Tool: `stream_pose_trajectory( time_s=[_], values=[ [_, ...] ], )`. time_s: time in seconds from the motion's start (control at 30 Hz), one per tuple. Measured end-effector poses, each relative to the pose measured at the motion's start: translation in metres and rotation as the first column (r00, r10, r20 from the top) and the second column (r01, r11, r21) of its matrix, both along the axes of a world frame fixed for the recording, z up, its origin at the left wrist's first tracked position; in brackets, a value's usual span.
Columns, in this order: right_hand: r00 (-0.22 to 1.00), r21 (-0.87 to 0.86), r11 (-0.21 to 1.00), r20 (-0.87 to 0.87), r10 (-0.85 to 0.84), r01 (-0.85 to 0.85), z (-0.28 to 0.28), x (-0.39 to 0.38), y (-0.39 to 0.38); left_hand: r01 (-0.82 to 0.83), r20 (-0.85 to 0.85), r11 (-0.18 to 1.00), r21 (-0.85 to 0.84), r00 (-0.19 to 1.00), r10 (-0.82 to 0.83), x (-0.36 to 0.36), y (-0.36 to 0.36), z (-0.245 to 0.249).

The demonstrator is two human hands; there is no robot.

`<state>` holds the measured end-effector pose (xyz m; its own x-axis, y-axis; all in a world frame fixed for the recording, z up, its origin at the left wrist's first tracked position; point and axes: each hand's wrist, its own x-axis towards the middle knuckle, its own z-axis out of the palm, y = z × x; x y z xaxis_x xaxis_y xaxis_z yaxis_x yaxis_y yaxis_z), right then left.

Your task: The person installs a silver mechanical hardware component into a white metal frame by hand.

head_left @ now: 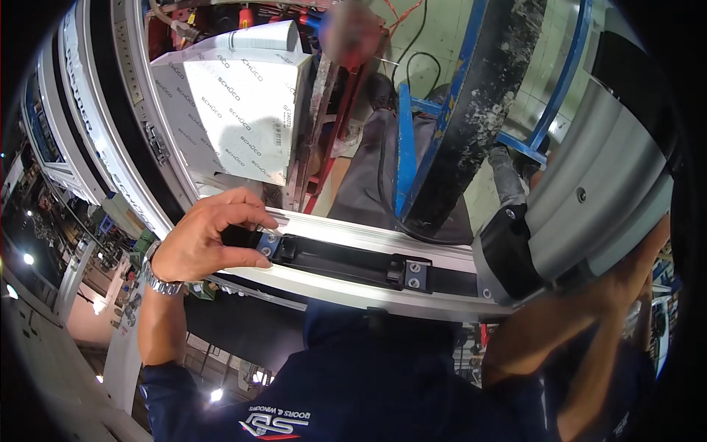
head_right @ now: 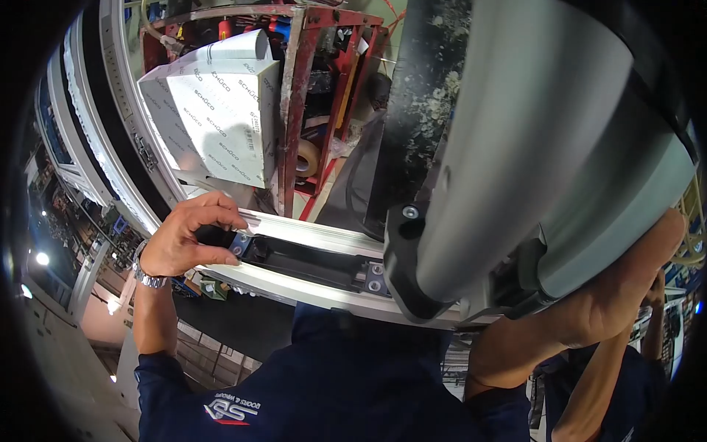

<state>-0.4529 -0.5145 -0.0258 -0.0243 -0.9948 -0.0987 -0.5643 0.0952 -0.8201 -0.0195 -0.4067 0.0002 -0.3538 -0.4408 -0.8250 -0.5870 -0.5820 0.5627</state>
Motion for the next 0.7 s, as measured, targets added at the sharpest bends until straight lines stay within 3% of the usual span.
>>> stream_pose_trajectory(
  time_s=[0.13, 0.17, 0.3, 0.47, 0.6, 0.7],
  values=[
    [0.983, 0.105, 0.991, 0.156, -0.097, 0.081, 0.001, 0.007, 0.003, -0.177, 0.039, 0.978, 0.11, 0.984, 0.173, -0.001, -0.009, 0.01],
    [0.971, 0.138, 0.985, 0.201, -0.129, 0.102, 0.0, 0.008, 0.003, -0.051, 0.032, 0.993, -0.108, 0.998, 0.055, -0.001, -0.005, 0.005],
    [0.872, 0.306, 0.944, 0.42, -0.25, 0.123, 0.0, 0.001, 0.002, 0.223, 0.09, 0.963, -0.15, 0.973, -0.212, 0.001, -0.018, 0.017],
    [0.669, 0.471, 0.882, 0.666, -0.33, -0.033, 0.002, -0.012, -0.001, 0.207, 0.048, 0.964, -0.167, 0.978, -0.201, 0.004, -0.01, 0.007],
    [0.541, 0.498, 0.843, 0.775, -0.328, -0.203, 0.005, -0.025, -0.006, 0.179, 0.035, 0.972, -0.151, 0.984, -0.176, 0.002, -0.011, 0.0],
    [0.526, 0.515, 0.819, 0.783, -0.331, -0.251, 0.005, -0.039, -0.006, 0.217, 0.059, 0.971, -0.099, 0.975, -0.212, 0.003, -0.013, 0.002]
  ],
)
